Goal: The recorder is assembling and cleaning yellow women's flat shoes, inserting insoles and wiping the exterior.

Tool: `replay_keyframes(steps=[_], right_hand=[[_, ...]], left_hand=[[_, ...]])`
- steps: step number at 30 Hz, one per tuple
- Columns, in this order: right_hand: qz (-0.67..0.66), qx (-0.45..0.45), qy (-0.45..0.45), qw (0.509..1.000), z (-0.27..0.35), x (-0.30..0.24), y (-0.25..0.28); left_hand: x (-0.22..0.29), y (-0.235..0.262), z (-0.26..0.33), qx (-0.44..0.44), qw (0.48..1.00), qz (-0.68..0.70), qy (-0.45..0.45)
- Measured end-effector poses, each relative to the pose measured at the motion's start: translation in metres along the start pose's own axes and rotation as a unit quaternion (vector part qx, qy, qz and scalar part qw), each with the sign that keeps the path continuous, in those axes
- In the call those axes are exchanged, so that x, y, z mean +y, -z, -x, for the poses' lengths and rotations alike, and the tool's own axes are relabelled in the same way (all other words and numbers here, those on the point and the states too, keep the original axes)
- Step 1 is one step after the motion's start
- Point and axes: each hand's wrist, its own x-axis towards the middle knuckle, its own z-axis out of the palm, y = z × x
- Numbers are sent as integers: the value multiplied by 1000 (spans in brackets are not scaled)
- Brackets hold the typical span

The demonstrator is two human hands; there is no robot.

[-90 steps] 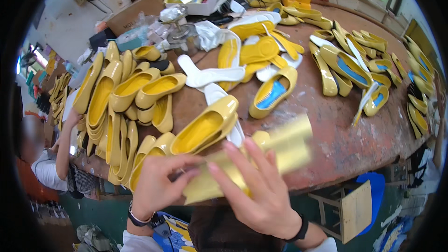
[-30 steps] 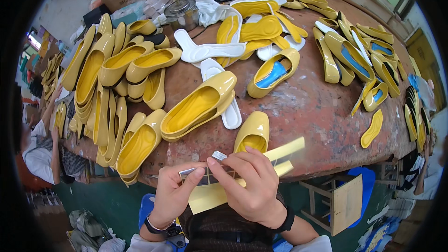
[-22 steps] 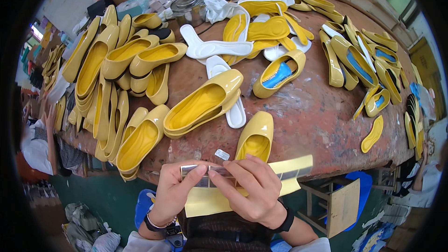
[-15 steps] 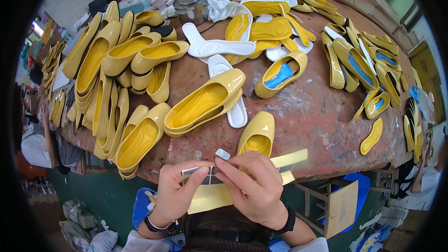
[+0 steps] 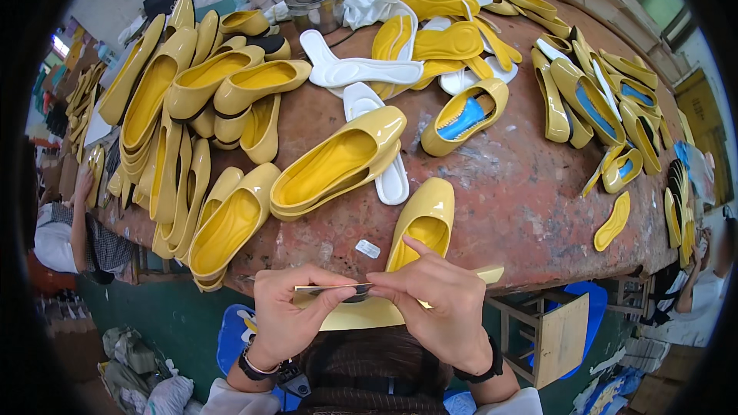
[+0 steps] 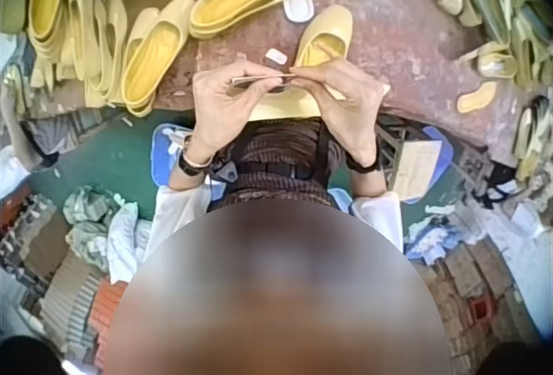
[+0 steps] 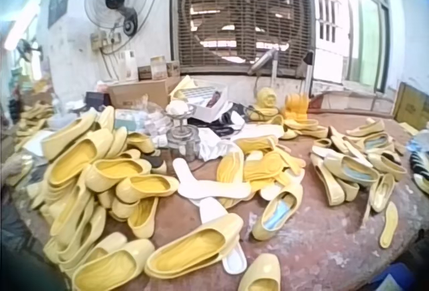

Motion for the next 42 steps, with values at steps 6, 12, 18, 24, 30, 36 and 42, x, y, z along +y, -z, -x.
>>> replay_keyframes(steps=[6,12,18,24,30,36,42], right_hand=[[-1,-6,-2,1000,1,2,-1],[7,-10,7,1000,2,7,-5],[56,-23,44,997,1,5,-8],[104,45,90,990,5,-1,-17],[222,116,164,954,8,-3,-21],[230,91,169,954,9,-7,-19],[223,91,196,951,5,-2,-24]], left_hand=[[-1,-3,2,8,1000,-25,7],[-3,-5,4,14,999,-41,14],[-3,-5,4,26,998,-52,25],[-1,-8,3,48,997,-59,-23],[3,-3,8,22,998,20,52],[-5,2,10,-11,996,49,71],[-11,-4,8,14,992,99,74]])
